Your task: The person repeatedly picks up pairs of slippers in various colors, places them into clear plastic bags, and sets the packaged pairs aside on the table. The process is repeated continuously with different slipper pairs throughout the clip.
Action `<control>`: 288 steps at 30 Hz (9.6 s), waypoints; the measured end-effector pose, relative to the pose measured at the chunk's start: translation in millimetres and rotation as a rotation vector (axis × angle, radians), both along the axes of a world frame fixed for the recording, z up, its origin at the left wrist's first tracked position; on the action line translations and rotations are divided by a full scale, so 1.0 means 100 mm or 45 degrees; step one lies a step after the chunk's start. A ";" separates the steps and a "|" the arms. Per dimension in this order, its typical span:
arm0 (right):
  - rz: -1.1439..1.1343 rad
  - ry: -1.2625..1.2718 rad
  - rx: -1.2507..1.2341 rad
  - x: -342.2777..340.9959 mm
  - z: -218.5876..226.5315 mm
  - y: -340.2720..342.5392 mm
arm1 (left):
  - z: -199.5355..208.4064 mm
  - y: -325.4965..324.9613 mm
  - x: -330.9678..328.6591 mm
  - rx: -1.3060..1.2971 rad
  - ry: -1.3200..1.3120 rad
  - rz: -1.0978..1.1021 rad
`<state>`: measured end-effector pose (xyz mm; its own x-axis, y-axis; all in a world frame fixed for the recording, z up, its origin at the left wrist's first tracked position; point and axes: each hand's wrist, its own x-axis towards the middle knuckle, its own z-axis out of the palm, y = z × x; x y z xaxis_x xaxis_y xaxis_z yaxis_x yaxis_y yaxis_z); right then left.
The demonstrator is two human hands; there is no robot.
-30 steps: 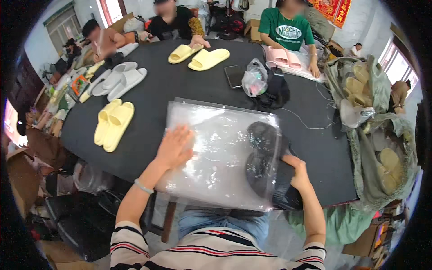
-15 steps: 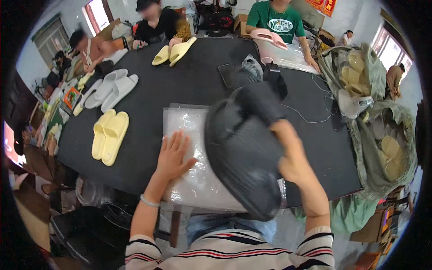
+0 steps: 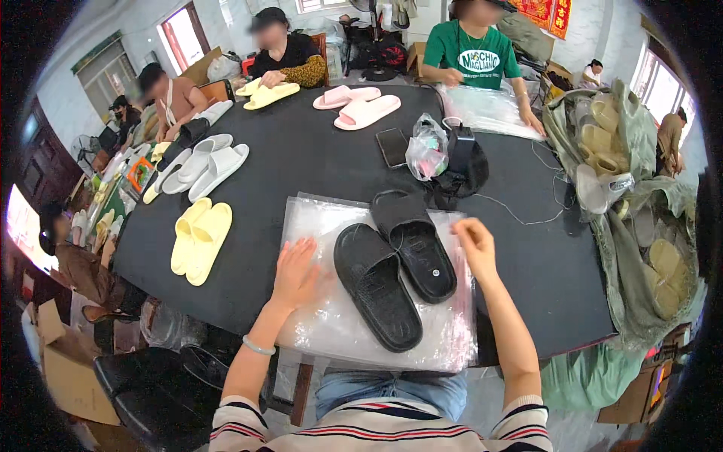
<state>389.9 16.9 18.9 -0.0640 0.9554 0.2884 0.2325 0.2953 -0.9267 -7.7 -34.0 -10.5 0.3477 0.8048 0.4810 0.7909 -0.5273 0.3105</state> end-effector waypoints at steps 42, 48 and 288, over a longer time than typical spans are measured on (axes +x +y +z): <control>0.245 -0.889 0.208 0.18 -0.15 -0.16 | 0.59 -0.59 -0.73 -0.238 -0.106 0.578; 0.286 -0.846 0.174 0.13 -0.14 -0.15 | 0.09 -0.91 -0.81 -0.283 0.334 0.850; -0.808 -1.186 -0.138 2.21 -0.11 -1.11 | 0.10 -0.63 0.14 -0.355 0.516 -0.041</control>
<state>610.9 -94.1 8.0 0.2947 0.9087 0.2956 0.9248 -0.1933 -0.3277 6.1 -97.0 -0.2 0.4888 0.8696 0.0700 0.8621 -0.4937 0.1140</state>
